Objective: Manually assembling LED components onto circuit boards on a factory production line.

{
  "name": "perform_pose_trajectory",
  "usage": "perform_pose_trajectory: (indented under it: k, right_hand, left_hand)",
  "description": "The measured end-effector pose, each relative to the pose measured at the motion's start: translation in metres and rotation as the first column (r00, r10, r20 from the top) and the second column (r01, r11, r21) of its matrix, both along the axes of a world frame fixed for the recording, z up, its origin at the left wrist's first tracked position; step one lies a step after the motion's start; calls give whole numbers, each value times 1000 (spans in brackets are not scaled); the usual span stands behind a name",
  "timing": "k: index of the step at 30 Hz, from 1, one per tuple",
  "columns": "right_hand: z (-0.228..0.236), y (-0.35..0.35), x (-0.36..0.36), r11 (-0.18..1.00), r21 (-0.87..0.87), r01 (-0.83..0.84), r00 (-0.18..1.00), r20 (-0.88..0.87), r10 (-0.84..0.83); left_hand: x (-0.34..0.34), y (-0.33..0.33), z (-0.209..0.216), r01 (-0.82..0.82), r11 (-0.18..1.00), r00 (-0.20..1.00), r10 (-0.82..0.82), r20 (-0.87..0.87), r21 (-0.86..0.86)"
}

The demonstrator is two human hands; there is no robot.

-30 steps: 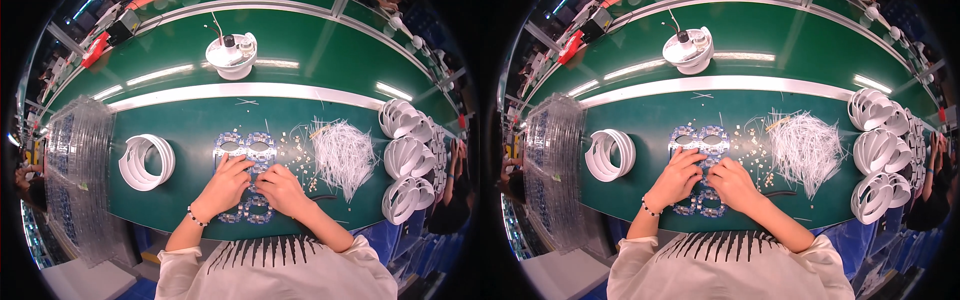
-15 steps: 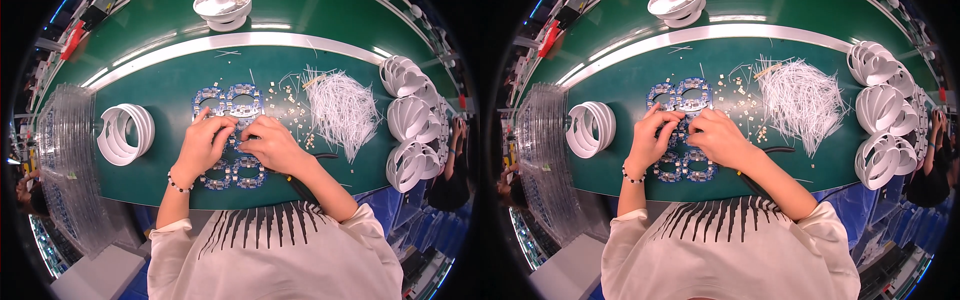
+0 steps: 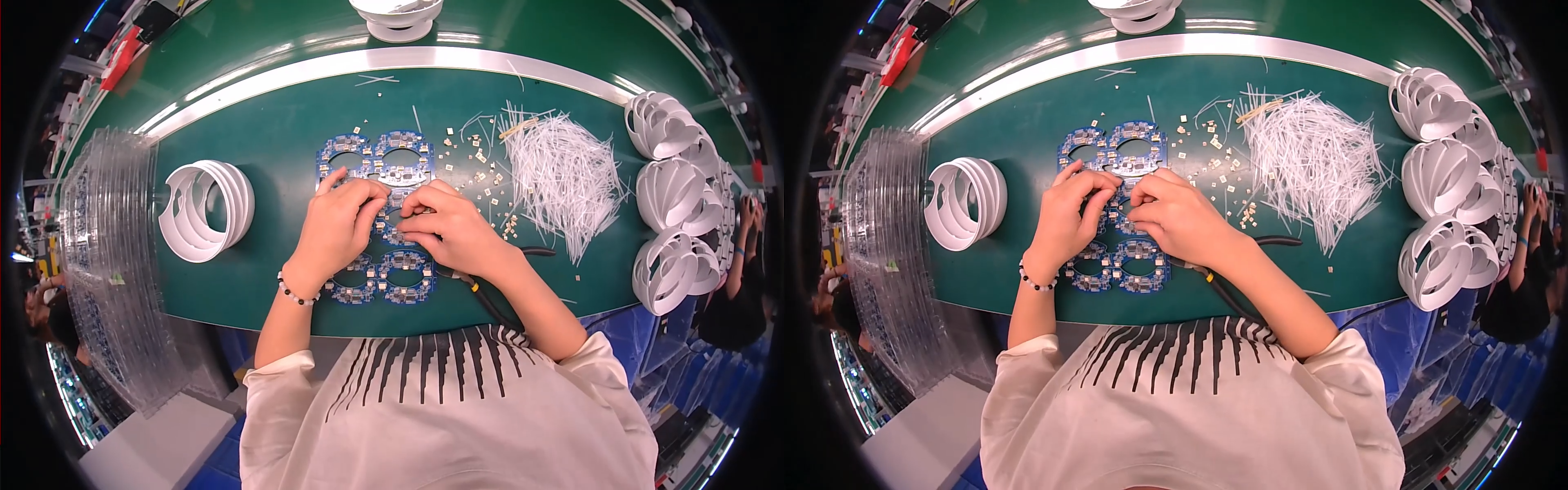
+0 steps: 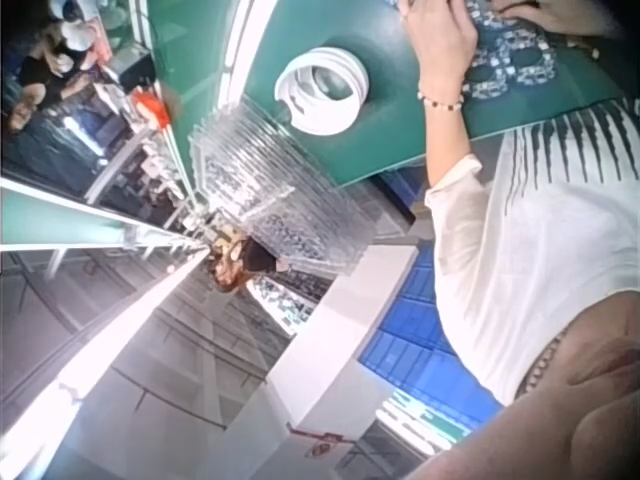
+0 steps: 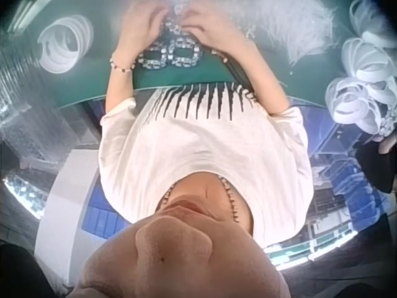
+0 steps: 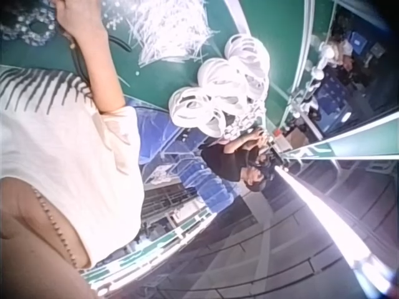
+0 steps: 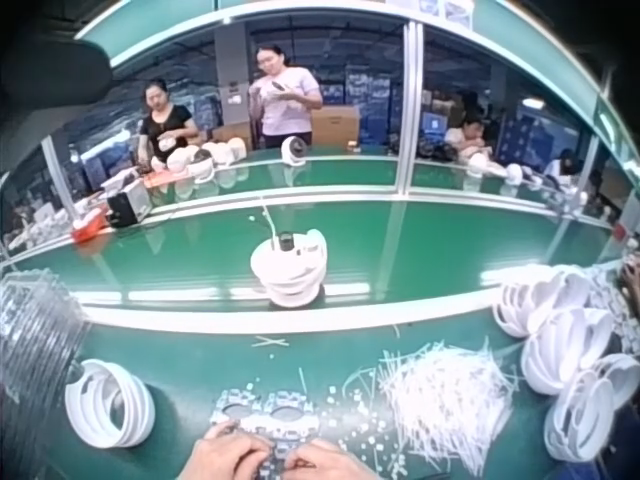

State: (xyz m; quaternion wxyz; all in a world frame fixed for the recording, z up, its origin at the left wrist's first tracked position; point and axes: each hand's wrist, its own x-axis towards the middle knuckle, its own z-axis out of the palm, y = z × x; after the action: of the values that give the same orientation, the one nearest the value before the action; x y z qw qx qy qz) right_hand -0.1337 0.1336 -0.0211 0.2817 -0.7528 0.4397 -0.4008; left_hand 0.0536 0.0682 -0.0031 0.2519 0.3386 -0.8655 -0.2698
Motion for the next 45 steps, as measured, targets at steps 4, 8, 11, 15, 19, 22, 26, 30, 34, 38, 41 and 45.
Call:
perform_pose_trajectory:
  k: [4,8,11,15,19,22,26,30,34,38,41,45]
  right_hand:
    - [-2,-1,5,999,-28,26,998,-51,-27]
    - [1,-2,6,997,-68,25,996,-84,-31]
    - [4,-2,5,998,29,49,996,76,-51]
    - [18,16,-12,983,-9,183,976,120,-180]
    - [37,44,-51,935,-151,320,928,-148,-341]
    - [43,58,-65,918,-162,362,889,-235,-392]
    - [50,95,-61,955,53,293,838,-495,-230]
    - [55,121,-57,927,202,315,748,-654,-112]
    - [62,120,-58,933,199,300,705,-706,-76]
    - [61,119,-60,968,132,214,625,-780,-32]
    - [65,109,-66,982,114,151,581,-814,5]
    - [89,63,-96,966,-259,22,680,-705,-205]
  left_hand:
    - [0,0,-2,-3,1000,1000,3,4,6]
    - [0,-1,-1,2,1000,1000,-2,2,-9]
    - [-1,-1,1,-3,1000,1000,3,6,-22]
    - [-5,-1,0,6,999,999,-4,48,-31]
    - [-22,8,16,77,980,997,-76,9,-181]
    - [-51,11,23,243,957,959,-262,-109,-159]
    - [-57,7,14,326,945,945,-325,50,-19]
    - [-35,3,12,136,990,990,-138,-44,-39]
    - [-12,-3,-4,-46,998,974,33,-226,-53]
    - [-5,-4,5,-86,992,960,58,-272,-89]
    - [-1,-3,4,-83,991,964,52,-261,-109]
    - [5,1,6,-65,989,967,29,-253,-134]
